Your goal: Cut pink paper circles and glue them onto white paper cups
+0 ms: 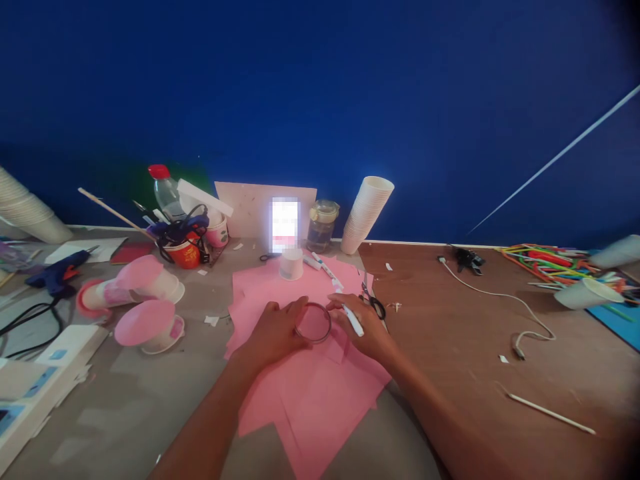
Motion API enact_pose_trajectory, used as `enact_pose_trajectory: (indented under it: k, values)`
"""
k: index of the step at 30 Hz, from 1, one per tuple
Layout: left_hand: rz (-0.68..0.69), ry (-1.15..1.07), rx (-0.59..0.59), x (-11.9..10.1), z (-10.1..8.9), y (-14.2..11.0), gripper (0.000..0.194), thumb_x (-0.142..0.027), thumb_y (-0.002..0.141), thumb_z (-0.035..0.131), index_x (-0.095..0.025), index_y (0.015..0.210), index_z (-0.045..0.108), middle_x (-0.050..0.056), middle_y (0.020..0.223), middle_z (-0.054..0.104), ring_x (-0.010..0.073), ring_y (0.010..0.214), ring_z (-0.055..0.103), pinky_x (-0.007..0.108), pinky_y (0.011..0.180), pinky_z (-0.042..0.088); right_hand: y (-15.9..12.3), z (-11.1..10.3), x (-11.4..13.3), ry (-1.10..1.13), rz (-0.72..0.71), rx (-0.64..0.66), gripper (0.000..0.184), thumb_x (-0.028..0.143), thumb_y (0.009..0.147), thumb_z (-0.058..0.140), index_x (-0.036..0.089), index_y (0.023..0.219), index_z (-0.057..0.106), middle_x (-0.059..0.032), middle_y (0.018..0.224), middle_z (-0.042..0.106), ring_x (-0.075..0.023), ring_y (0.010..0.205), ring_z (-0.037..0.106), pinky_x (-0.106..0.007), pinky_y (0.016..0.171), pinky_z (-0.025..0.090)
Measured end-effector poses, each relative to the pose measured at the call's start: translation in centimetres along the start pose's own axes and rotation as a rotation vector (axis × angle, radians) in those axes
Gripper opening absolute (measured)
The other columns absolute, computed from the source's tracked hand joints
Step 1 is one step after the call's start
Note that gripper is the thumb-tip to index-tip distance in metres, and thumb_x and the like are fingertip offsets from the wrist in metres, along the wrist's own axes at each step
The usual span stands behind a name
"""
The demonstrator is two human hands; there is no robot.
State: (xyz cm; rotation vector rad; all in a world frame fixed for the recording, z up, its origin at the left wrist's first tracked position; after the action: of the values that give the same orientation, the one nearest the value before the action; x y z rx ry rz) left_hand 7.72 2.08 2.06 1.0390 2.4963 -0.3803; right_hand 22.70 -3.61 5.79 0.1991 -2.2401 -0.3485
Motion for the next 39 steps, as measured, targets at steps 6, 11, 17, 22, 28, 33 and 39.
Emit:
enact_pose_trajectory:
  k: [6,11,17,22,28,33,39]
  values:
    - [0.038,-0.012,-0.019,-0.3,-0.3,0.0,0.075,-0.045,0.067,0.067,-0.029,0.132,0.032,0.0,0.099,0.068,0.0231,0.084,0.058,0.032,0.076,0.032,-0.3,1.5,0.4,-0.107,-0.059,-0.001,0.04,0.02,0.086,0.048,0.019,0.126,0.043,-0.0124,0.112,0.061,-0.0223,0.106,0.056,-0.04,0.091,0.046]
    - [0.023,-0.009,-0.008,-0.4,-0.4,-0.1,0.074,-0.048,0.067,0.066,-0.027,0.131,0.034,0.001,0.094,0.069,0.0254,0.088,0.058,0.034,0.077,0.032,-0.3,2.9,-0.8,-0.261,0.049,0.066,0.049,0.023,0.08,0.056,0.015,0.127,0.044,-0.0151,0.121,0.056,-0.0294,0.121,0.042,-0.049,0.099,0.04]
    - [0.051,-0.014,-0.015,-0.5,-0.5,-0.1,0.074,-0.051,0.068,0.066,-0.028,0.13,0.033,-0.002,0.082,0.069,0.0249,0.084,0.059,0.034,0.076,0.032,-0.6,4.4,-0.4,-0.333,0.04,0.236,0.062,0.025,0.077,0.062,0.014,0.134,0.038,-0.0162,0.134,0.048,-0.0311,0.132,0.03,-0.05,0.102,0.036]
    - [0.043,-0.014,-0.015,-0.3,-0.3,0.0,0.075,-0.053,0.067,0.066,-0.027,0.13,0.034,-0.001,0.086,0.07,0.0245,0.086,0.059,0.034,0.078,0.032,-0.5,4.5,-0.2,-0.435,0.024,0.303,0.07,0.031,0.074,0.068,0.009,0.134,0.04,-0.0229,0.135,0.044,-0.035,0.132,0.029,-0.049,0.102,0.034]
    - [0.04,-0.021,0.011,-0.4,-0.3,0.0,0.075,-0.056,0.069,0.063,-0.027,0.131,0.034,-0.002,0.082,0.069,0.0239,0.085,0.059,0.034,0.078,0.033,-0.2,4.3,0.2,-0.444,0.01,0.321,0.069,0.037,0.074,0.067,0.011,0.133,0.04,-0.0218,0.13,0.05,-0.0346,0.131,0.031,-0.05,0.1,0.035]
    - [0.098,-0.019,0.012,-0.9,-0.7,-0.2,0.07,-0.051,0.072,0.061,-0.028,0.132,0.033,0.0,0.092,0.069,0.0222,0.083,0.06,0.035,0.082,0.034,-0.1,4.3,0.4,-0.44,0.036,0.331,0.069,0.032,0.073,0.068,0.011,0.132,0.041,-0.0215,0.131,0.05,-0.0345,0.131,0.033,-0.049,0.1,0.036]
    - [0.125,0.011,-0.165,-0.1,-1.2,0.1,0.035,-0.022,0.088,0.037,-0.025,0.122,0.046,0.005,0.12,0.06,0.0187,0.095,0.059,0.037,0.089,0.034,-0.1,4.1,0.3,-0.413,0.058,0.332,0.069,0.032,0.071,0.07,0.012,0.131,0.042,-0.0199,0.128,0.053,-0.0337,0.129,0.036,-0.047,0.099,0.037]
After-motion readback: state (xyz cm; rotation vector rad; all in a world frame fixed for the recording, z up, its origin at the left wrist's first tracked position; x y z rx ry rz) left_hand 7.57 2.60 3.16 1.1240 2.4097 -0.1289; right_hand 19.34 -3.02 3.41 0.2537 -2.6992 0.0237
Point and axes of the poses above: each hand's wrist, its own y-axis towards the middle knuckle, its own z-axis out of the palm, x = y × z, the point moved 7 cm from there along y, towards the middle knuckle
